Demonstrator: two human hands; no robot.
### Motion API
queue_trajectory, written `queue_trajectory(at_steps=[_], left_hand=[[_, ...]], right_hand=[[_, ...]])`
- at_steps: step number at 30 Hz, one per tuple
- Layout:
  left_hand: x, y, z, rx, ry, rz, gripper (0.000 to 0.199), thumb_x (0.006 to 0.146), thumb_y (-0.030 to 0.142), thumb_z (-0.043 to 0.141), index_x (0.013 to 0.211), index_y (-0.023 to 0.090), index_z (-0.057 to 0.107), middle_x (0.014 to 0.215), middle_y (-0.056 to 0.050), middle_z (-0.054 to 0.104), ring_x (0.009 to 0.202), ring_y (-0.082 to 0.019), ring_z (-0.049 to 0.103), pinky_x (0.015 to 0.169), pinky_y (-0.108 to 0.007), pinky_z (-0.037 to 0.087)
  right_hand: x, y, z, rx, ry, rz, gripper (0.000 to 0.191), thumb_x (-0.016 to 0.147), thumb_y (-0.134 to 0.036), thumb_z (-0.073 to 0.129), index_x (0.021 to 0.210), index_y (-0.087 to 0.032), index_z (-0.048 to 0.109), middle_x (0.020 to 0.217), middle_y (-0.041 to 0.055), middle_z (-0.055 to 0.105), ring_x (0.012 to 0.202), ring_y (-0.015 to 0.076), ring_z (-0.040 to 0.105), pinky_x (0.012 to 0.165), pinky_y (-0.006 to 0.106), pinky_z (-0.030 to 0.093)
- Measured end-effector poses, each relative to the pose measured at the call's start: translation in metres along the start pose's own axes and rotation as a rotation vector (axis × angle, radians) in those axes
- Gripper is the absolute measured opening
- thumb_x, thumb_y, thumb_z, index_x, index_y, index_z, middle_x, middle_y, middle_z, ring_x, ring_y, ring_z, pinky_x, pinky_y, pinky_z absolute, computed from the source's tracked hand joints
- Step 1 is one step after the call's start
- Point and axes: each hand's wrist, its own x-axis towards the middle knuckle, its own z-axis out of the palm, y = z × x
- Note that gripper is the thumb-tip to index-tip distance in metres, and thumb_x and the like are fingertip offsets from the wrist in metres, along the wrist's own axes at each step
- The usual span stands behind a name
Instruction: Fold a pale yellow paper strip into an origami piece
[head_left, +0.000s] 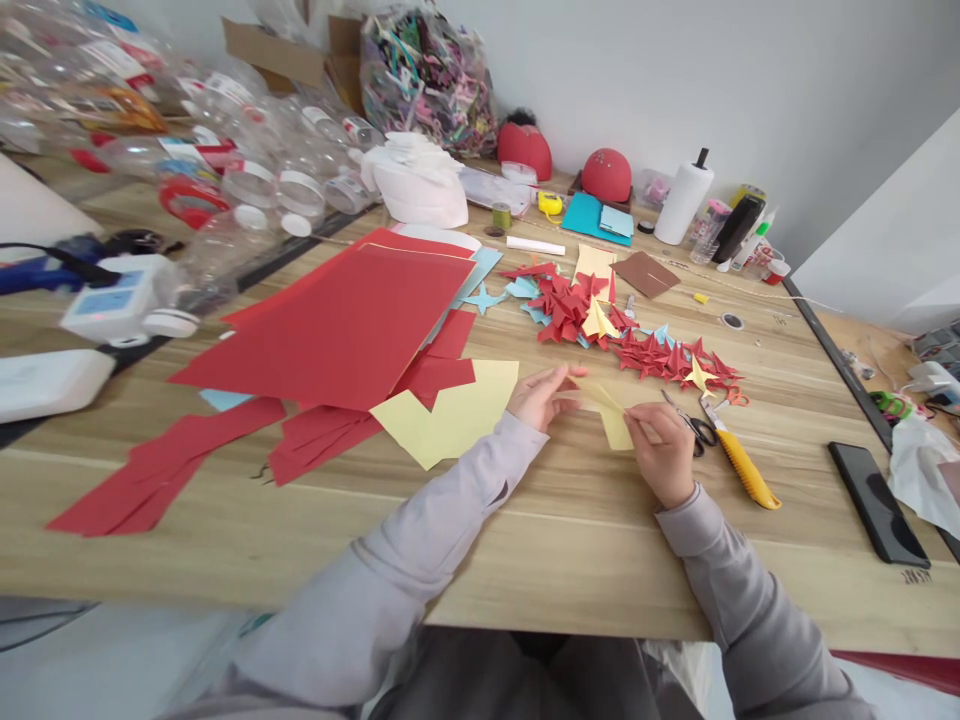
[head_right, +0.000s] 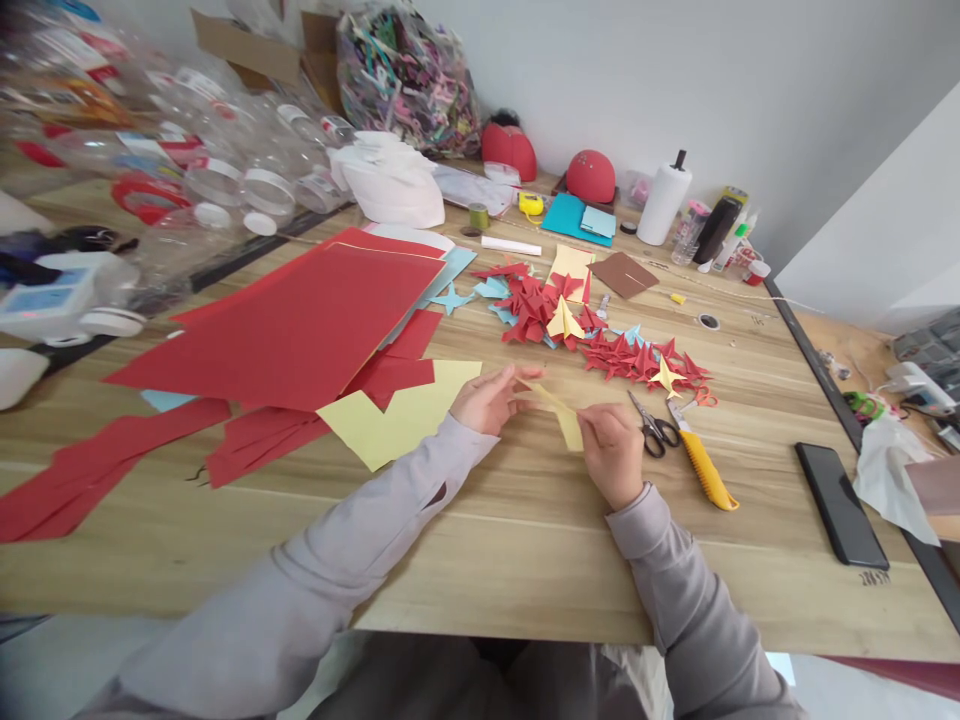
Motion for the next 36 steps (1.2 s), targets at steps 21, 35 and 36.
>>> queue_trajectory(at_steps=[21, 35, 36], left_hand=[[-0.009, -0.005, 0.001, 0.293, -0.092, -0.142, 0.056, 0.049, 0.032, 0.085, 0.098, 0.012, 0.065, 0.067, -0.004, 0.070, 0.048, -0.020, 0.066, 0.036, -0.025, 0.052], [-0.003, -0.017, -0.012, 0.803, -0.107, 0.369, 0.018, 0.071, 0.026, 0.066, 0.085, 0.020, 0.075, 0.090, -0.007, 0.074, 0.085, -0.022, 0.067, 0.081, -0.034, 0.052], [-0.005, -0.016, -0.011, 0.864, -0.162, 0.439, 0.017, 0.075, 0.025, 0.062, 0.086, 0.021, 0.075, 0.091, -0.007, 0.074, 0.087, -0.022, 0.067, 0.084, -0.035, 0.051]], right_hand=[[-0.002, 0.001, -0.003, -0.029, 0.214, 0.096, 0.049, 0.084, -0.026, 0.050, 0.131, -0.021, 0.038, 0.129, 0.0150, 0.046, 0.121, 0.0274, 0.045, 0.092, 0.045, 0.043], [0.002, 0.003, -0.006, -0.312, 0.197, 0.032, 0.031, 0.085, -0.028, 0.054, 0.116, -0.022, 0.056, 0.115, 0.0120, 0.058, 0.110, 0.0268, 0.051, 0.092, 0.045, 0.039], [0.001, 0.000, -0.007, -0.430, 0.134, -0.052, 0.027, 0.085, -0.027, 0.056, 0.112, -0.024, 0.060, 0.118, 0.0115, 0.057, 0.112, 0.0274, 0.050, 0.095, 0.047, 0.036]])
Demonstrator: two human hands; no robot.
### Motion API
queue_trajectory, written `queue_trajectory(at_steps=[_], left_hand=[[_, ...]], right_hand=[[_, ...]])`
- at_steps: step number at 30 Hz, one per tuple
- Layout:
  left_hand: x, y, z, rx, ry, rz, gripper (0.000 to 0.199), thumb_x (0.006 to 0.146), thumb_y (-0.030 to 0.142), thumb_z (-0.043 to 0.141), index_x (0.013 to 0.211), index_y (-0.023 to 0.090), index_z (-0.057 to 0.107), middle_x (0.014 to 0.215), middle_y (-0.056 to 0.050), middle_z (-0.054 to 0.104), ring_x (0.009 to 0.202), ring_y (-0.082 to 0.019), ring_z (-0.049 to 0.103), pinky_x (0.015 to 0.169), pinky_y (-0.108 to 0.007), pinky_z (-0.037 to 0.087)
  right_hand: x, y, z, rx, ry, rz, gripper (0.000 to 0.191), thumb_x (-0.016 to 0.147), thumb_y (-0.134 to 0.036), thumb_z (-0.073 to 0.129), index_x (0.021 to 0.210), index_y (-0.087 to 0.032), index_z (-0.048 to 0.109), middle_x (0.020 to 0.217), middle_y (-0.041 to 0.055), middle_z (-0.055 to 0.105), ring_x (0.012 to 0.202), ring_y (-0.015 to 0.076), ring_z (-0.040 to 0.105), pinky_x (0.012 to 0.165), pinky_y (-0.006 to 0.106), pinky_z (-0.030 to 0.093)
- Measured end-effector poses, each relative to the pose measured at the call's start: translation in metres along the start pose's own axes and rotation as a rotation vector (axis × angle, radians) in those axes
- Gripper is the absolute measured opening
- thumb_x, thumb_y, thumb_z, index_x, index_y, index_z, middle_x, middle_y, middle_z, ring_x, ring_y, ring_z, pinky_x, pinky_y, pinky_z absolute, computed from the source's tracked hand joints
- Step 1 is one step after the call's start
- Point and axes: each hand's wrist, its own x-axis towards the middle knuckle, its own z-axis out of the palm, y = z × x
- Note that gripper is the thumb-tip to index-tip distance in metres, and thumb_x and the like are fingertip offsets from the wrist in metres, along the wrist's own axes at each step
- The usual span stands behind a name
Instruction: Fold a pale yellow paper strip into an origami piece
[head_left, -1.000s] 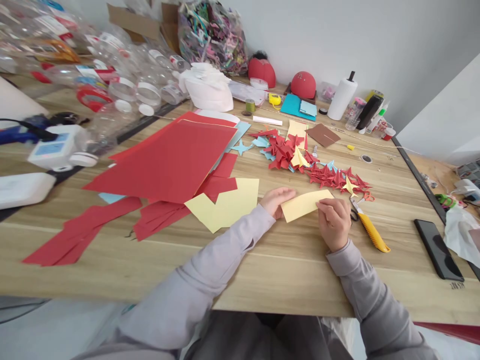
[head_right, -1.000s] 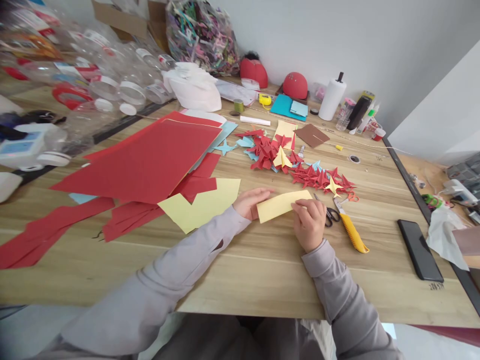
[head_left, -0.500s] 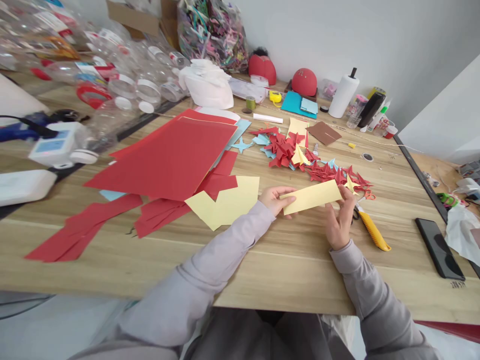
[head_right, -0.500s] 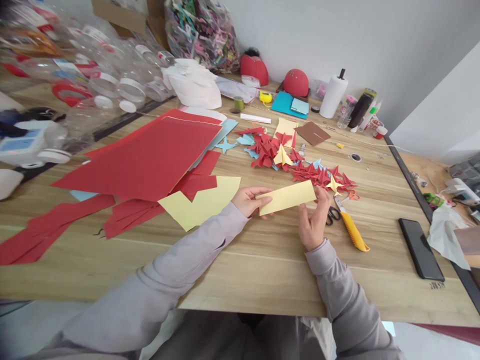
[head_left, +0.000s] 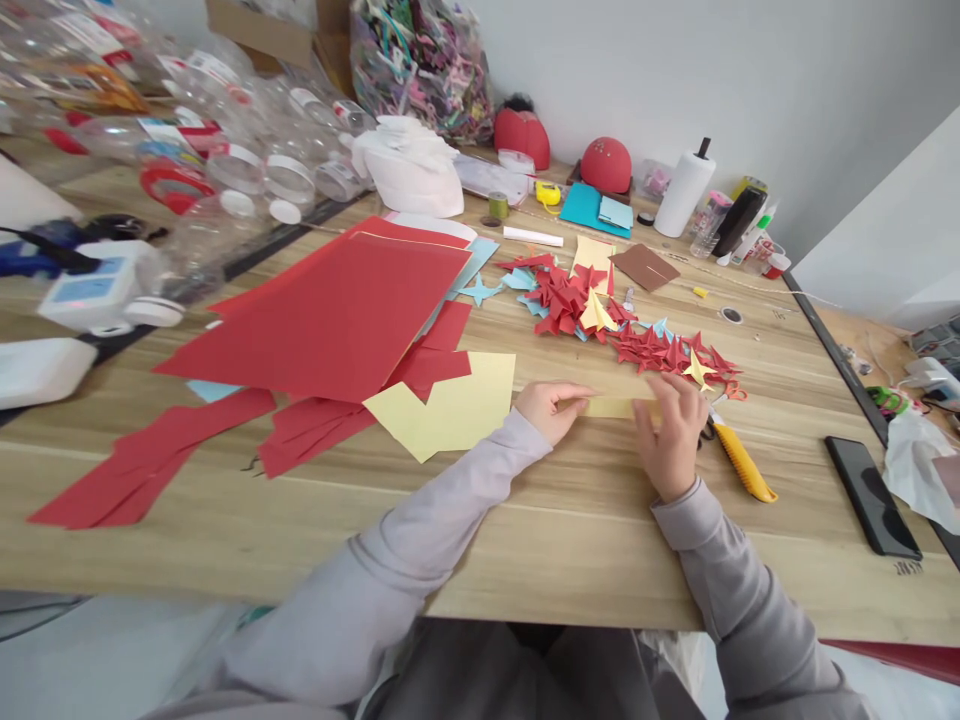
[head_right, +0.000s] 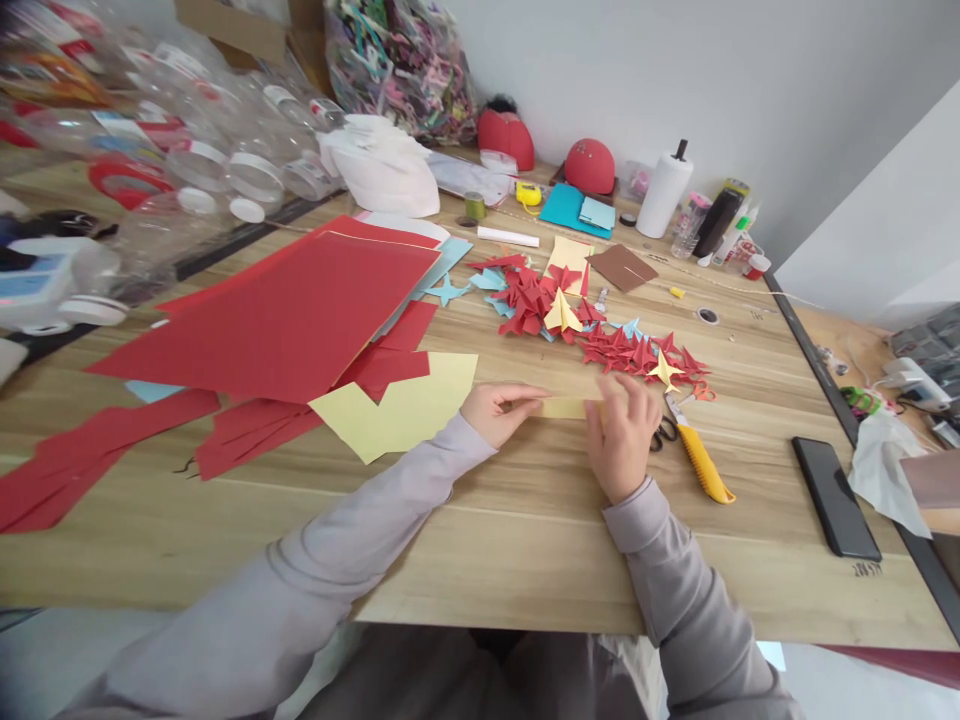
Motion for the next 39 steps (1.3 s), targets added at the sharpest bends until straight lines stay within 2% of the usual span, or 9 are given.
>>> queue_trajectory(at_steps=[3, 6, 9, 14, 19, 22, 27, 32, 39], left_hand=[[-0.003, 0.004, 0.000, 0.155, -0.069, 0.240, 0.021, 0.082, 0.023, 0.054, 0.086, 0.023, 0.074, 0.091, -0.007, 0.074, 0.087, -0.020, 0.066, 0.087, -0.038, 0.047], [-0.003, 0.005, 0.000, 0.365, -0.085, 0.408, 0.020, 0.083, 0.025, 0.053, 0.085, 0.024, 0.073, 0.093, -0.008, 0.073, 0.089, -0.021, 0.064, 0.094, -0.044, 0.040], [-0.004, 0.006, 0.001, 0.527, -0.138, 0.507, 0.021, 0.084, 0.026, 0.051, 0.086, 0.023, 0.072, 0.096, -0.009, 0.073, 0.091, -0.022, 0.062, 0.097, -0.046, 0.035], [-0.006, 0.010, 0.003, 0.588, -0.190, 0.561, 0.026, 0.085, 0.024, 0.045, 0.085, 0.021, 0.071, 0.095, -0.011, 0.072, 0.086, -0.021, 0.060, 0.097, -0.047, 0.034], [-0.002, 0.008, 0.000, 0.484, -0.215, 0.519, 0.022, 0.084, 0.025, 0.048, 0.084, 0.024, 0.070, 0.096, -0.009, 0.072, 0.087, -0.021, 0.059, 0.099, -0.048, 0.028], [0.002, 0.003, -0.004, 0.554, -0.218, 0.545, 0.024, 0.084, 0.024, 0.047, 0.090, 0.026, 0.070, 0.099, -0.007, 0.072, 0.091, -0.022, 0.058, 0.099, -0.048, 0.027], [0.003, 0.001, -0.009, 0.654, -0.180, 0.622, 0.024, 0.085, 0.022, 0.048, 0.093, 0.025, 0.070, 0.099, -0.007, 0.072, 0.089, -0.022, 0.059, 0.094, -0.046, 0.031], [0.000, 0.004, -0.005, 0.756, -0.093, 0.794, 0.022, 0.086, 0.019, 0.048, 0.092, 0.021, 0.069, 0.095, -0.006, 0.073, 0.083, -0.019, 0.061, 0.085, -0.041, 0.037], [-0.001, 0.004, -0.001, 0.828, 0.052, 0.985, 0.021, 0.086, 0.012, 0.048, 0.083, 0.019, 0.067, 0.086, -0.002, 0.074, 0.079, -0.015, 0.063, 0.086, -0.039, 0.038]], right_hand=[[-0.001, -0.005, -0.001, -0.131, -0.068, -0.219, 0.015, 0.085, -0.020, 0.058, 0.094, -0.028, 0.067, 0.110, 0.0057, 0.064, 0.111, 0.0248, 0.051, 0.101, 0.048, 0.027], [-0.003, -0.006, 0.002, -0.132, -0.089, -0.291, 0.015, 0.084, -0.017, 0.058, 0.089, -0.028, 0.067, 0.097, 0.0025, 0.068, 0.105, 0.0214, 0.055, 0.103, 0.047, 0.025], [-0.004, -0.008, 0.004, -0.097, -0.131, -0.341, 0.016, 0.085, -0.016, 0.056, 0.091, -0.027, 0.066, 0.092, 0.0018, 0.069, 0.101, 0.0190, 0.057, 0.104, 0.045, 0.026], [-0.004, -0.014, 0.005, -0.058, -0.181, -0.410, 0.019, 0.087, -0.011, 0.049, 0.090, -0.023, 0.064, 0.090, 0.0019, 0.071, 0.096, 0.0166, 0.059, 0.102, 0.040, 0.029], [-0.002, -0.012, 0.004, -0.091, -0.171, -0.388, 0.016, 0.084, -0.011, 0.051, 0.085, -0.022, 0.063, 0.088, 0.0015, 0.072, 0.094, 0.0174, 0.060, 0.101, 0.041, 0.029], [0.000, -0.005, 0.002, -0.081, -0.133, -0.358, 0.018, 0.083, -0.010, 0.051, 0.084, -0.023, 0.064, 0.090, 0.0011, 0.072, 0.094, 0.0177, 0.060, 0.100, 0.042, 0.030], [0.004, 0.004, 0.000, -0.079, -0.054, -0.347, 0.017, 0.084, -0.011, 0.054, 0.089, -0.023, 0.065, 0.090, 0.0009, 0.073, 0.092, 0.0170, 0.061, 0.099, 0.041, 0.031], [0.002, -0.004, 0.003, -0.074, -0.115, -0.406, 0.014, 0.085, -0.013, 0.055, 0.088, -0.023, 0.065, 0.086, 0.0005, 0.073, 0.091, 0.0165, 0.061, 0.102, 0.041, 0.028], [0.000, -0.009, 0.005, -0.066, -0.142, -0.440, 0.013, 0.083, -0.011, 0.055, 0.085, -0.021, 0.063, 0.086, 0.0006, 0.073, 0.090, 0.0167, 0.061, 0.100, 0.040, 0.030]])
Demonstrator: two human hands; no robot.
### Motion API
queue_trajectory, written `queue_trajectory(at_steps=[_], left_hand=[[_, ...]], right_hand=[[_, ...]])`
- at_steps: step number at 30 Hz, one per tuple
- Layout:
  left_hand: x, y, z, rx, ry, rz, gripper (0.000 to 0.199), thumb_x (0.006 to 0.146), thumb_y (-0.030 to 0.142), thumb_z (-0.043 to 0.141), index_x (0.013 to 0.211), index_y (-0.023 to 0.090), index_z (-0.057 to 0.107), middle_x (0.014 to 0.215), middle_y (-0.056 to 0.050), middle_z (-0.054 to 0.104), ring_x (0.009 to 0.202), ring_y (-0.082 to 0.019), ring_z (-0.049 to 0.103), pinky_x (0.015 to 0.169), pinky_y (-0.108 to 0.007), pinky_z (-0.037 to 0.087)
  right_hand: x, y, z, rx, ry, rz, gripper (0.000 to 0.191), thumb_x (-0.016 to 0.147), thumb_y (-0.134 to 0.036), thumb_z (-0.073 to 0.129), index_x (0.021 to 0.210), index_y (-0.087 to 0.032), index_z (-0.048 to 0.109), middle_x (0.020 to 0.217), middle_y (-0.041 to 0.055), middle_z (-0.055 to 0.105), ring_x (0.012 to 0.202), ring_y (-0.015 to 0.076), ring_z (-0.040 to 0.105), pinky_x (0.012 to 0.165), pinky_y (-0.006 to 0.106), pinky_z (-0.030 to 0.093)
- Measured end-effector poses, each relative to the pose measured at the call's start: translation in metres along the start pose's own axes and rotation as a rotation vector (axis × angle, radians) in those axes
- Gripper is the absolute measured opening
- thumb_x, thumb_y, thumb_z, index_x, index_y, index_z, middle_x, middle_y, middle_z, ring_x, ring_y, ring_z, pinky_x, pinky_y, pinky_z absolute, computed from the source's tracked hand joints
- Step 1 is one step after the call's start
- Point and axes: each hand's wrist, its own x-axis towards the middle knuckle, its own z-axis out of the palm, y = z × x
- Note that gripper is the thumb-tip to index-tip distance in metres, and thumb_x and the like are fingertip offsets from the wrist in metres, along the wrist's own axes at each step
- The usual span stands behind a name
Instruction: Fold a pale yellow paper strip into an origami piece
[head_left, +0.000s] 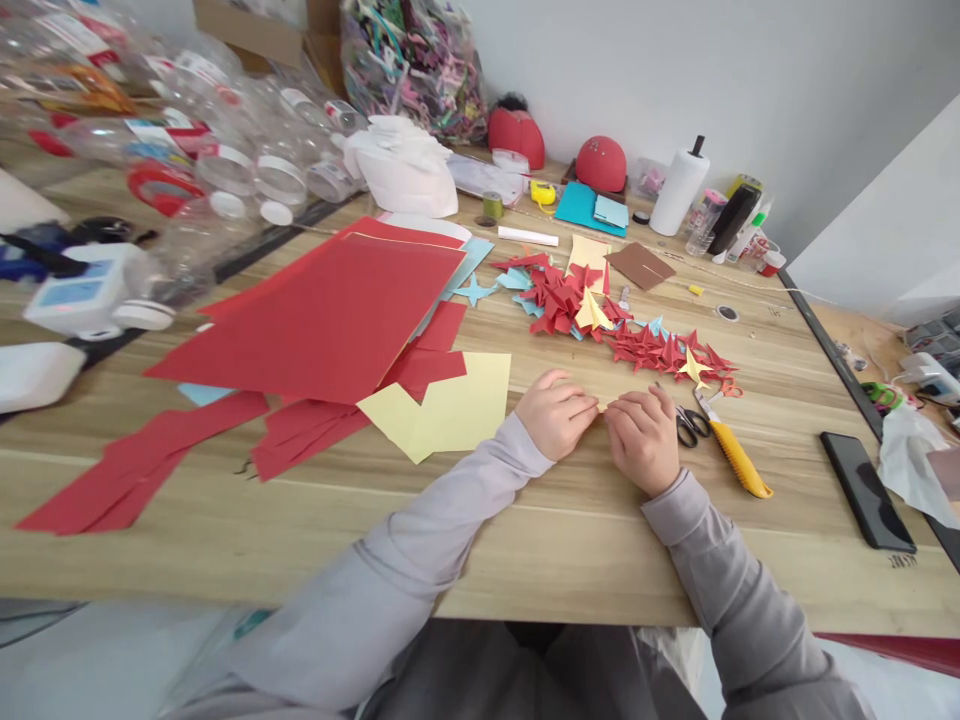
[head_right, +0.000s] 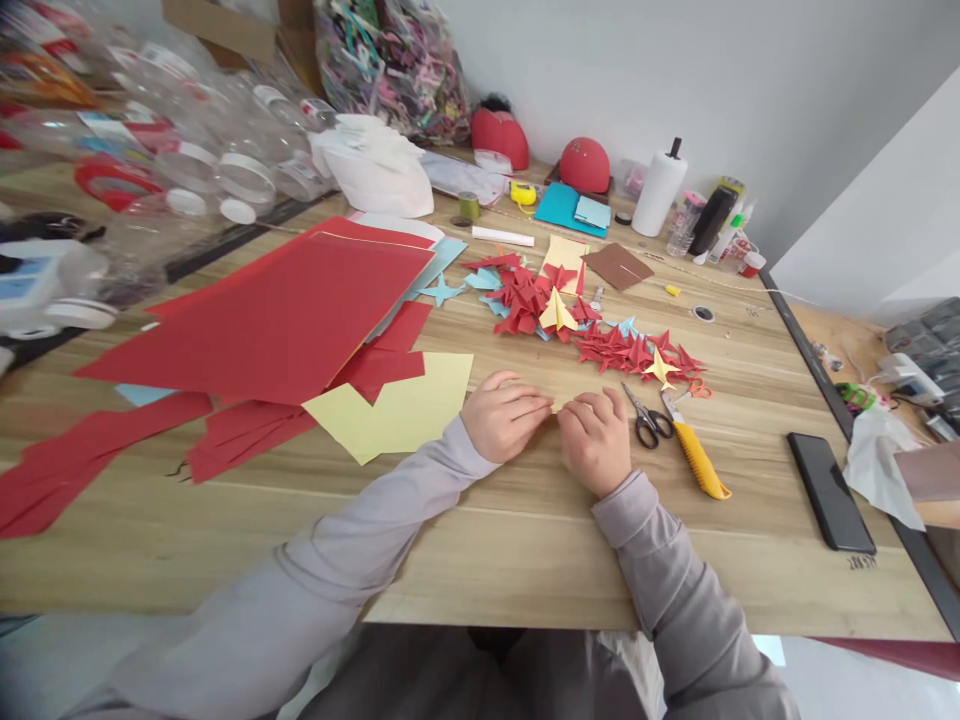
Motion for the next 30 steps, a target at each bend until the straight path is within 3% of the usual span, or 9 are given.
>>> queue_trajectory(at_steps=[12, 17, 22, 30], left_hand=[[-0.005, -0.024, -0.010, 0.008, 0.010, -0.127, 0.022, 0.082, 0.011, 0.050, 0.085, 0.021, 0.069, 0.091, -0.002, 0.075, 0.081, -0.017, 0.065, 0.084, -0.040, 0.037], [-0.001, -0.012, -0.007, 0.003, 0.019, -0.034, 0.019, 0.084, 0.012, 0.051, 0.085, 0.019, 0.068, 0.089, -0.001, 0.075, 0.080, -0.016, 0.065, 0.084, -0.037, 0.038], [0.001, 0.001, 0.001, 0.005, -0.039, 0.006, 0.020, 0.088, 0.015, 0.048, 0.090, 0.018, 0.068, 0.095, -0.003, 0.074, 0.084, -0.016, 0.063, 0.086, -0.038, 0.037], [-0.005, -0.018, -0.004, 0.000, -0.048, -0.057, 0.021, 0.086, 0.015, 0.048, 0.088, 0.020, 0.069, 0.093, -0.003, 0.074, 0.085, -0.018, 0.063, 0.085, -0.040, 0.037]], right_hand=[[-0.003, 0.029, -0.006, -0.140, 0.138, 0.245, 0.012, 0.084, -0.014, 0.052, 0.079, -0.021, 0.061, 0.078, 0.0046, 0.069, 0.083, 0.0205, 0.059, 0.086, 0.038, 0.038], [0.000, 0.013, -0.004, 0.008, 0.002, 0.107, 0.014, 0.085, -0.019, 0.057, 0.097, -0.020, 0.062, 0.095, 0.0063, 0.071, 0.095, 0.0209, 0.059, 0.095, 0.041, 0.034], [-0.001, 0.004, 0.001, 0.040, -0.035, -0.013, 0.015, 0.085, -0.011, 0.054, 0.086, -0.022, 0.064, 0.084, 0.0009, 0.072, 0.088, 0.0158, 0.060, 0.098, 0.039, 0.032], [-0.003, 0.016, -0.004, -0.032, 0.040, 0.049, 0.016, 0.082, -0.009, 0.055, 0.082, -0.022, 0.064, 0.081, -0.0004, 0.072, 0.087, 0.0163, 0.061, 0.096, 0.038, 0.033]])
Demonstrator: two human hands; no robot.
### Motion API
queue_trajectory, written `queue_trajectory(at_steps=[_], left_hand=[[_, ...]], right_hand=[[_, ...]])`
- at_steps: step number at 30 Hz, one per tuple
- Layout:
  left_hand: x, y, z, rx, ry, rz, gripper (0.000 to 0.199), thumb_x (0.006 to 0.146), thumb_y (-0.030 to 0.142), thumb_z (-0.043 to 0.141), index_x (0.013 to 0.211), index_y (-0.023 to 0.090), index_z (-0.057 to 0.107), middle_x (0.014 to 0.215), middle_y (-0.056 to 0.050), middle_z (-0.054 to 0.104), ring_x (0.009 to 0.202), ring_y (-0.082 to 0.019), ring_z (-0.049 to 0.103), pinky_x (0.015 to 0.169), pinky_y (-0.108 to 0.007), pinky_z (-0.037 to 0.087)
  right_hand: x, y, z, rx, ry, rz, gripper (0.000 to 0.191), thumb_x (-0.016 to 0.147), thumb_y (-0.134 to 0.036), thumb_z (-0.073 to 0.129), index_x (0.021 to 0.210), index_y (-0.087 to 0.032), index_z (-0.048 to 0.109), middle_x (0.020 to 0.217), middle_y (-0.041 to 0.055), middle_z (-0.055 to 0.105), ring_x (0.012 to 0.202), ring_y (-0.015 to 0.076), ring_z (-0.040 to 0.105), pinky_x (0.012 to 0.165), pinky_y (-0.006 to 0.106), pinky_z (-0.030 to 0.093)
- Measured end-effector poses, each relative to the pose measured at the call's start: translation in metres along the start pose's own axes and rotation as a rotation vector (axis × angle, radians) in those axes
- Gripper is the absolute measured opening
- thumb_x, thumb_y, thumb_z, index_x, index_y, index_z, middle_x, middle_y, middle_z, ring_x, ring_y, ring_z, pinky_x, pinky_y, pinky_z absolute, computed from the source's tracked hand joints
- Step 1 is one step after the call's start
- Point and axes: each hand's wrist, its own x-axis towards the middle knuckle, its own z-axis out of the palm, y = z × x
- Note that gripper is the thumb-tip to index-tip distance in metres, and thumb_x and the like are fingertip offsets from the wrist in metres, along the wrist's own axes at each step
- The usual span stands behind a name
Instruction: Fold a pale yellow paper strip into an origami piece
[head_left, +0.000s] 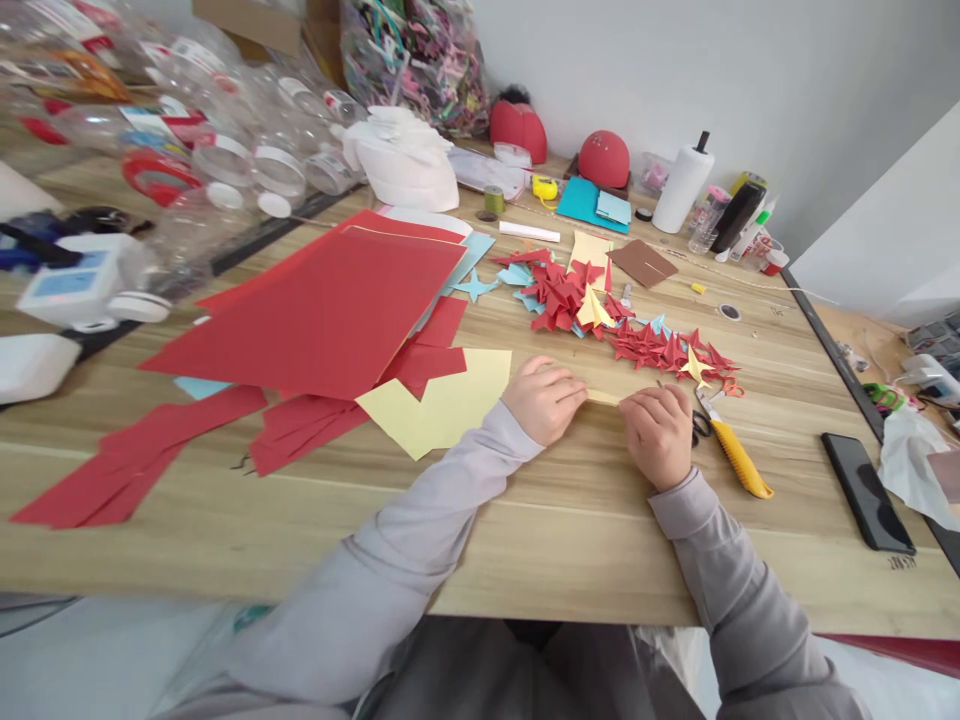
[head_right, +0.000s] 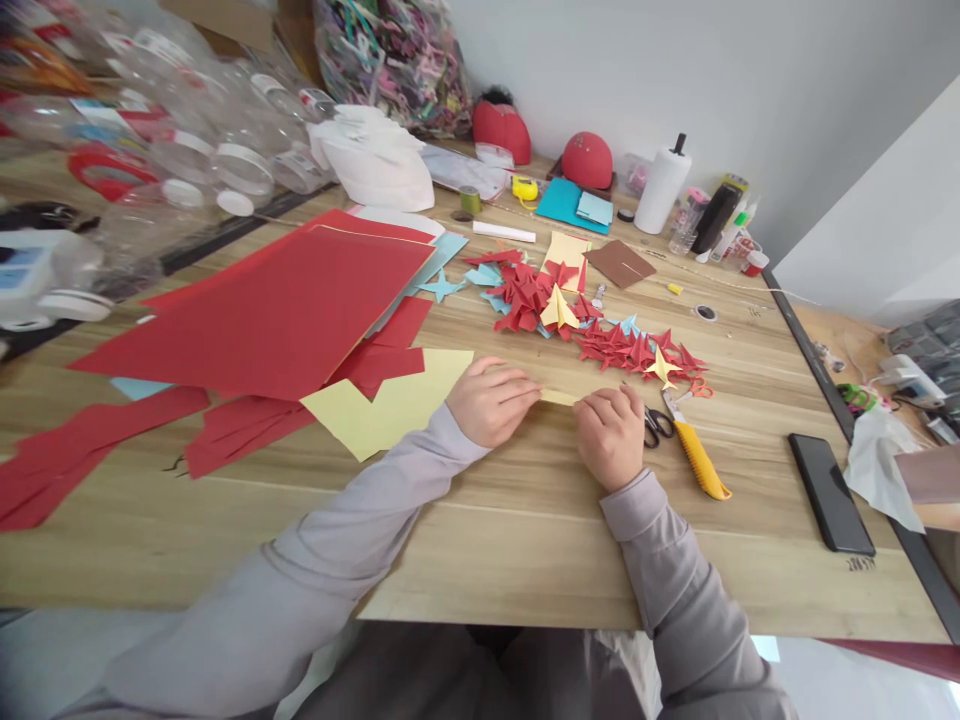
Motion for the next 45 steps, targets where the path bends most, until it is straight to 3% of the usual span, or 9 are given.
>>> queue_trajectory(at_steps=[10, 14, 17, 20, 22, 27, 30, 34, 45], left_hand=[[-0.004, -0.019, -0.009, 0.016, -0.017, -0.224, 0.024, 0.079, 0.015, 0.050, 0.086, 0.022, 0.072, 0.091, -0.004, 0.074, 0.084, -0.021, 0.064, 0.082, -0.042, 0.040], [-0.006, -0.022, -0.009, -0.081, 0.085, -0.440, 0.020, 0.078, 0.019, 0.053, 0.082, 0.021, 0.072, 0.090, -0.007, 0.074, 0.083, -0.023, 0.065, 0.083, -0.044, 0.042], [-0.001, -0.013, -0.005, -0.384, 0.210, -0.782, 0.022, 0.079, 0.030, 0.056, 0.087, 0.019, 0.073, 0.093, -0.009, 0.073, 0.087, -0.023, 0.065, 0.080, -0.039, 0.047], [0.007, 0.002, 0.003, -0.952, 0.255, -1.148, 0.040, 0.068, 0.044, 0.069, 0.095, 0.014, 0.071, 0.091, -0.010, 0.072, 0.078, -0.022, 0.066, 0.065, -0.032, 0.051], [0.011, 0.010, 0.006, -1.285, 0.229, -1.242, 0.049, 0.057, 0.045, 0.077, 0.094, 0.013, 0.070, 0.088, -0.009, 0.072, 0.071, -0.020, 0.065, 0.056, -0.029, 0.050], [0.016, 0.016, 0.001, -1.769, 0.173, -1.245, 0.044, 0.053, 0.036, 0.083, 0.088, 0.014, 0.071, 0.071, -0.004, 0.069, 0.058, -0.013, 0.060, 0.049, -0.024, 0.046], [0.017, 0.018, -0.002, -1.878, 0.115, -1.188, 0.044, 0.057, 0.033, 0.081, 0.096, 0.016, 0.070, 0.086, -0.007, 0.071, 0.061, -0.012, 0.060, 0.048, -0.022, 0.045], [0.016, 0.020, -0.002, -1.894, 0.110, -1.147, 0.044, 0.059, 0.033, 0.080, 0.100, 0.020, 0.069, 0.115, -0.010, 0.066, 0.067, -0.011, 0.060, 0.049, -0.021, 0.044], [0.014, 0.017, 0.001, -1.820, 0.156, -1.137, 0.048, 0.060, 0.042, 0.079, 0.100, 0.020, 0.067, 0.115, -0.011, 0.066, 0.070, -0.014, 0.063, 0.054, -0.025, 0.048]], right_hand=[[-0.003, 0.008, 0.001, 0.041, 0.032, 0.151, 0.016, 0.083, -0.014, 0.055, 0.077, -0.022, 0.067, 0.078, 0.0021, 0.072, 0.082, 0.0176, 0.061, 0.079, 0.034, 0.040], [-0.003, 0.010, 0.003, 0.219, 0.092, 0.406, 0.017, 0.084, -0.024, 0.056, 0.073, -0.021, 0.068, 0.077, 0.0054, 0.071, 0.078, 0.0203, 0.061, 0.075, 0.035, 0.045], [0.000, 0.006, 0.004, 0.607, 0.026, 0.737, 0.019, 0.079, -0.037, 0.062, 0.075, -0.020, 0.070, 0.075, 0.0055, 0.071, 0.069, 0.0199, 0.061, 0.065, 0.034, 0.048], [0.002, -0.003, 0.004, 1.035, -0.096, 0.972, 0.024, 0.072, -0.044, 0.069, 0.075, -0.020, 0.070, 0.072, 0.0031, 0.071, 0.063, 0.0176, 0.061, 0.058, 0.030, 0.047], [0.003, -0.008, 0.004, 1.182, -0.121, 1.049, 0.024, 0.069, -0.043, 0.073, 0.074, -0.020, 0.071, 0.069, 0.0016, 0.070, 0.060, 0.0156, 0.059, 0.056, 0.028, 0.045], [0.004, -0.014, 0.003, 1.344, -0.162, 1.165, 0.024, 0.063, -0.041, 0.078, 0.071, -0.020, 0.071, 0.067, -0.0004, 0.069, 0.057, 0.0117, 0.055, 0.053, 0.024, 0.040], [0.006, -0.018, 0.001, 1.476, -0.256, 1.238, 0.026, 0.061, -0.042, 0.079, 0.069, -0.019, 0.071, 0.062, -0.0007, 0.067, 0.054, 0.0110, 0.054, 0.052, 0.023, 0.039], [0.010, -0.026, -0.003, 1.569, -0.330, 1.296, 0.026, 0.059, -0.041, 0.080, 0.066, -0.019, 0.070, 0.062, -0.0008, 0.067, 0.054, 0.0107, 0.053, 0.051, 0.023, 0.040], [0.008, -0.026, -0.001, 1.540, -0.346, 1.278, 0.029, 0.061, -0.043, 0.078, 0.070, -0.018, 0.066, 0.064, -0.0004, 0.066, 0.055, 0.0117, 0.054, 0.053, 0.024, 0.042]])
